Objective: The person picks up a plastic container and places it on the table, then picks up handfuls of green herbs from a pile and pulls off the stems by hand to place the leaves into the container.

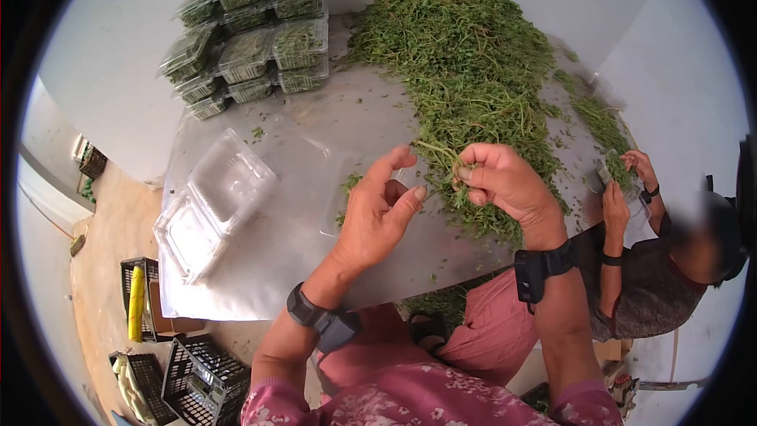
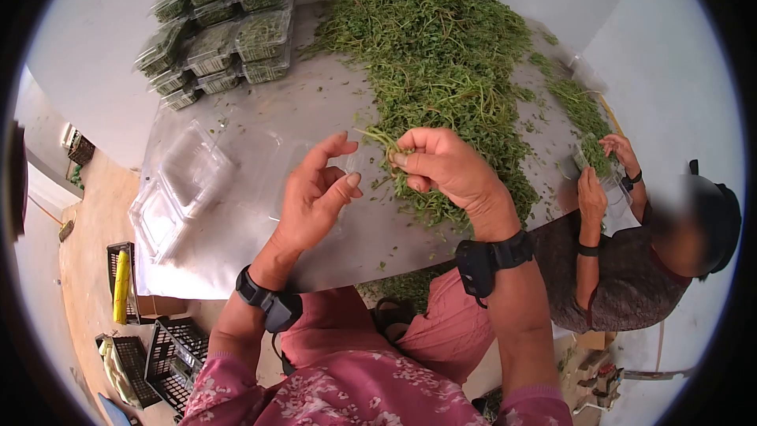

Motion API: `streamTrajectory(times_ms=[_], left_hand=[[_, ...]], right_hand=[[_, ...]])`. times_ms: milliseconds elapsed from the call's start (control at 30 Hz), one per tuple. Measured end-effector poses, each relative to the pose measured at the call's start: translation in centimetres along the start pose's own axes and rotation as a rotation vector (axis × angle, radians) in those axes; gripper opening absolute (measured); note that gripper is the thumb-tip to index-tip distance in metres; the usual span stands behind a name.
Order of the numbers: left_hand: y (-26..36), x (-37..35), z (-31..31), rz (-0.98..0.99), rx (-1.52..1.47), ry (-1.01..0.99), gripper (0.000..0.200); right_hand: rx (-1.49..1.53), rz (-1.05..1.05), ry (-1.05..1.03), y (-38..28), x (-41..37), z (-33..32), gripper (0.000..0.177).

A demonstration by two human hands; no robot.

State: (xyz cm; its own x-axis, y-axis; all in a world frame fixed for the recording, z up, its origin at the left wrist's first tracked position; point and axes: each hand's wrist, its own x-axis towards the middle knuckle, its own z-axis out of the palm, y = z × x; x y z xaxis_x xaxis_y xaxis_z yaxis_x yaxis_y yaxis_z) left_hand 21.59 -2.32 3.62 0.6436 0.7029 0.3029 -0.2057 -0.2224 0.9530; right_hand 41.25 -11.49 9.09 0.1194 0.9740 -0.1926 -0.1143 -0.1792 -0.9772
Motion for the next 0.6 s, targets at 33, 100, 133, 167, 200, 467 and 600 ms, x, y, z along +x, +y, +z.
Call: streamTrajectory(times_ms=[33,100,133,167,200,467,600], left_hand=[[0.0,0.0,0.2,-0.031,-0.098,0.019,0.043],[0.1,0.0,0.1,-0.088,-0.235,0.029,0.044],[0.3,0.1,0.0,-0.114,-0.273,0.019,0.042],[0.4,0.2,-0.1,-0.140,-0.312,0.009,0.039],[0.4,0.3,-0.4,-0.169,-0.326,-0.022,0.033],[0.4,0.5,-1.5,-0.184,-0.324,-0.034,0.019],[0.3,0.6,-1.9,-0.191,-0.301,-0.039,0.017]], right_hand=[[0.016,0.010,-0.031,0.0,0.1,0.2,0.015],[0.048,0.031,-0.091,0.2,0.4,0.7,0.017],[0.052,0.034,-0.103,0.2,0.4,1.1,0.018],[0.055,0.037,-0.114,0.1,0.4,1.4,0.018],[0.059,0.040,-0.125,0.2,0.5,1.8,0.019],[-0.031,0.015,-0.142,0.6,0.9,2.2,0.020],[-0.114,0.026,-0.125,0.3,0.9,2.3,0.019]])
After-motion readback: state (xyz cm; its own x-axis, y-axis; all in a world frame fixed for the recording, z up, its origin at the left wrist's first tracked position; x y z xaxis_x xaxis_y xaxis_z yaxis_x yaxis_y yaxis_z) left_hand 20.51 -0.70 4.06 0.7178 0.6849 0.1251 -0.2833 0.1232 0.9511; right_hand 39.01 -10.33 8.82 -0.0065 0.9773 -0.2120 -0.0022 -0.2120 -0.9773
